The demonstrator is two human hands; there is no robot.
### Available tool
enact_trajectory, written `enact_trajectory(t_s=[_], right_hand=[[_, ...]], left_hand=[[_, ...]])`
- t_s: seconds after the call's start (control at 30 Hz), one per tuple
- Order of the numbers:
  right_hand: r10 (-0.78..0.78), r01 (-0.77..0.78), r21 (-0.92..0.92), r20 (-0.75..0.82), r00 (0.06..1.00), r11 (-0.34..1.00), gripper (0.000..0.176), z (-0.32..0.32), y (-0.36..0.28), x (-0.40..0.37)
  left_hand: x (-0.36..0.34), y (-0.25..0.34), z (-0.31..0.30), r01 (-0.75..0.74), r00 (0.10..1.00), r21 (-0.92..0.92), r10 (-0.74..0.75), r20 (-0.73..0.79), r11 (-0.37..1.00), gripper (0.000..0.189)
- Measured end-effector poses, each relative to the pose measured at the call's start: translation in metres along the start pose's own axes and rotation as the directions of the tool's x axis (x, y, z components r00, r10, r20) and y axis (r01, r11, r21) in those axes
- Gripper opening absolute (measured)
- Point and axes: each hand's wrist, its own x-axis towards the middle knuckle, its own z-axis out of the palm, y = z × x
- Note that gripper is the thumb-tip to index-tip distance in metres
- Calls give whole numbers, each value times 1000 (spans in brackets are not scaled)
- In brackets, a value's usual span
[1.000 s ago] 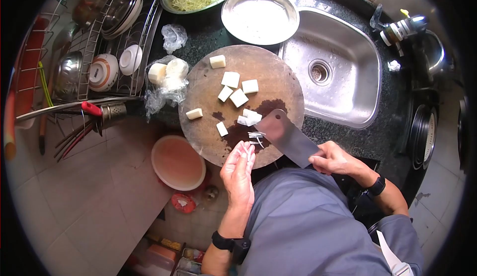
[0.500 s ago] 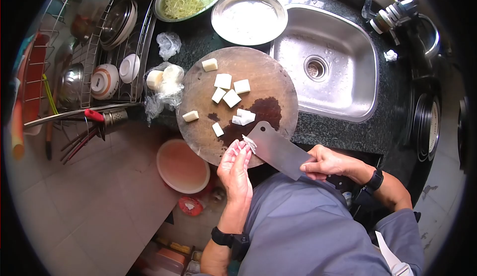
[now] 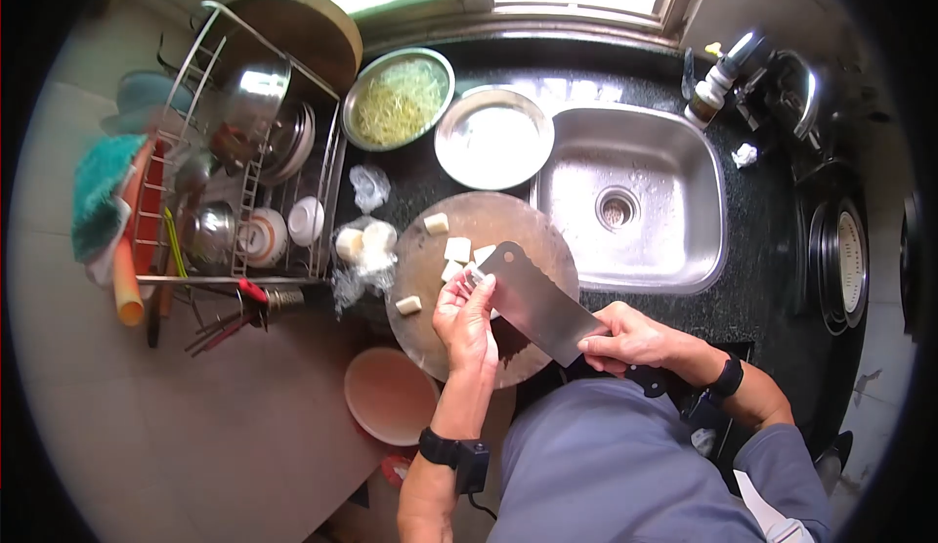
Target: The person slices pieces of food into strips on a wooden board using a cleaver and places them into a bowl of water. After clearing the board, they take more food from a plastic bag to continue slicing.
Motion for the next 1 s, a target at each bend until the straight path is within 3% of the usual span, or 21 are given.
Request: enact_trajectory(t_s=[0.13, 0.27, 0.33, 0.47, 0.6, 0.67, 0.7, 0.73, 0.8, 0.83, 0.87, 0.93, 1.0], right_hand=[[-49, 50, 28, -63, 997, 998, 22, -10, -10, -1], [-68, 86, 107, -157, 985, 991, 22, -18, -12, -8], [-79, 102, 118, -187, 979, 988, 16, -23, -15, -11], [-84, 111, 114, -215, 973, 987, 14, -32, -10, -13], [-119, 165, 173, -246, 962, 971, 16, -39, -10, -14], [-62, 131, 230, -284, 957, 964, 16, -42, -9, -16], [-59, 131, 234, -293, 954, 963, 16, -44, -8, -15], [-55, 128, 237, -292, 955, 963, 14, -47, -6, -13], [-49, 124, 246, -290, 956, 961, 12, -49, -5, -11], [-49, 123, 236, -298, 953, 964, 13, -50, -5, -9], [-50, 123, 226, -305, 951, 966, 15, -51, -5, -8], [-60, 134, 238, -295, 954, 962, 14, -52, -3, -5], [-69, 143, 245, -286, 956, 959, 14, -53, -2, -3]], left_hand=[[33, 3, 11, 83, 996, -121, -78, 46, 989, 32], [60, 7, 32, 165, 985, -114, -159, 66, 980, 29], [71, 12, 50, 179, 983, -64, -176, 51, 982, 27], [99, 11, 76, 172, 972, -52, -161, 171, 984, 26], [130, 8, 99, 131, 989, 105, -138, 61, 986, 28], [165, -7, 94, -217, 968, 397, 143, 208, 892, 37], [168, -5, 97, -493, 869, 543, 348, 352, 680, 39], [174, -5, 98, -490, 870, 543, 341, 357, 682, 39], [179, -4, 99, -700, 692, 668, 472, 546, 254, 39], [173, 2, 100, -509, 859, 737, 312, 406, 445, 31], [172, 2, 99, -506, 861, 741, 309, 404, 442, 31], [169, 2, 95, -468, 883, 637, 296, 364, 613, 26], [162, 4, 93, -455, 889, 636, 270, 371, 624, 25]])
